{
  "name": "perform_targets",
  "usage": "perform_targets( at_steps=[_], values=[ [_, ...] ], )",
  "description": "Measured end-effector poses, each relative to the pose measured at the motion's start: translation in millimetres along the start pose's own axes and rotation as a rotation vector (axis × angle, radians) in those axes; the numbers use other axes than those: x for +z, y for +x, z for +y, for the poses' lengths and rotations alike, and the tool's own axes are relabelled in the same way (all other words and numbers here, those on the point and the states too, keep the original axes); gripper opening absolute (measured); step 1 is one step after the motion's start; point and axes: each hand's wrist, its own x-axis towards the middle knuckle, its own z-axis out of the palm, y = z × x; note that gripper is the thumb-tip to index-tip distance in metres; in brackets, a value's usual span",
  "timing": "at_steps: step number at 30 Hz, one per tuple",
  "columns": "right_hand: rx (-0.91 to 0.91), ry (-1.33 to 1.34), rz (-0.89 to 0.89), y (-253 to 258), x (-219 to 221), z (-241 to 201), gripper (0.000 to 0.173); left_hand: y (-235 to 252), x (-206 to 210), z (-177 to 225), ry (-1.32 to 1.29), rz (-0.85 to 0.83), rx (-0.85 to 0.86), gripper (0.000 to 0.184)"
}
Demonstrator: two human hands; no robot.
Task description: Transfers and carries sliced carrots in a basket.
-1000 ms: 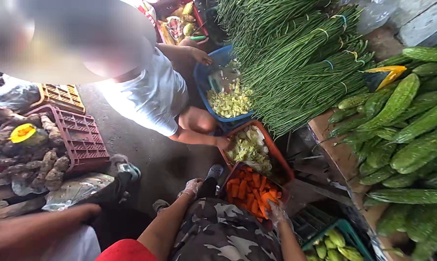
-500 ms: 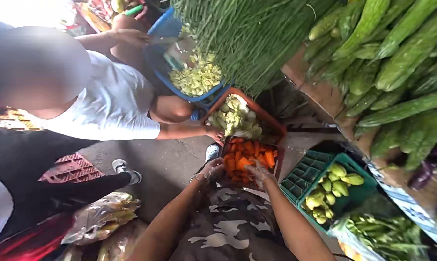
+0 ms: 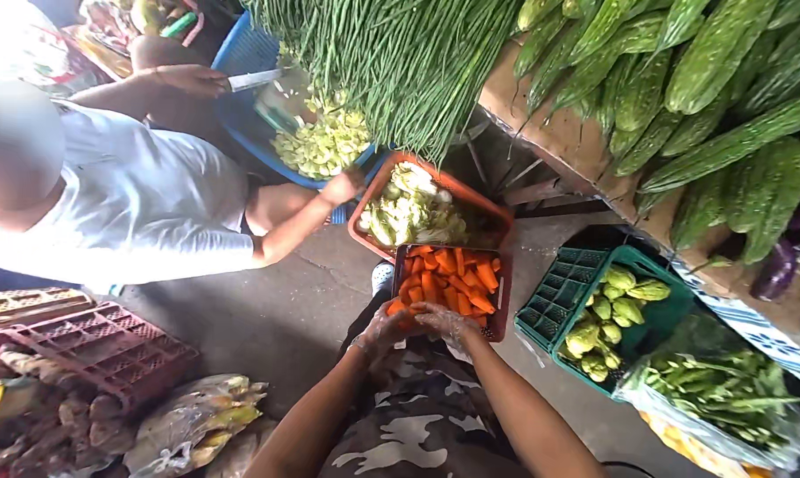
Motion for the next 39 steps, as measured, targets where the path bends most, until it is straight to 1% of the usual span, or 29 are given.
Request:
perform_targets(
  at_steps=[1, 4, 6, 9, 12, 14, 19, 22, 27, 30, 35, 39],
  values=[
    [0.035, -0.012, 0.043, 5, -7, 4, 0.044, 1, -3, -2, -0.004, 0.037, 0.004, 0.064],
    [0.127, 0.007, 0.335, 26, -38, 29, 0.046, 4, -17, -9, -0.046, 0.147, -0.015, 0.066],
    [0.179, 0.011, 0.467, 37, -59, 46, 0.047, 4, -26, -13, -0.061, 0.210, -0.009, 0.066],
    [0.205, -0.089, 0.518, 42, -77, 46, 0.047, 5, -37, -15, -0.099, 0.324, -0.015, 0.067],
    [0.176, -0.261, 0.574, 49, -83, 35, 0.053, 13, -46, -21, -0.181, 0.413, -0.008, 0.069],
    [0.140, -0.346, 0.615, 61, -83, 26, 0.060, 18, -51, -22, -0.237, 0.434, -0.008, 0.069],
    [0.090, -0.490, 0.757, 96, -76, -2, 0.072, 26, -59, -17, -0.261, 0.435, -0.007, 0.067],
    [0.139, -0.581, 0.758, 117, -77, -10, 0.079, 33, -68, -22, -0.285, 0.438, -0.003, 0.069],
    [0.287, -0.709, 0.771, 141, -77, -13, 0.081, 30, -75, -26, -0.331, 0.445, -0.027, 0.065],
    [0.304, -0.780, 0.777, 147, -79, -10, 0.084, 29, -76, -31, -0.358, 0.433, -0.044, 0.064],
    [0.244, -0.805, 0.793, 146, -81, -8, 0.079, 33, -73, -33, -0.358, 0.440, -0.059, 0.060],
    [0.117, -0.844, 0.785, 144, -87, 7, 0.074, 37, -65, -34, -0.329, 0.426, -0.051, 0.062]
  ],
)
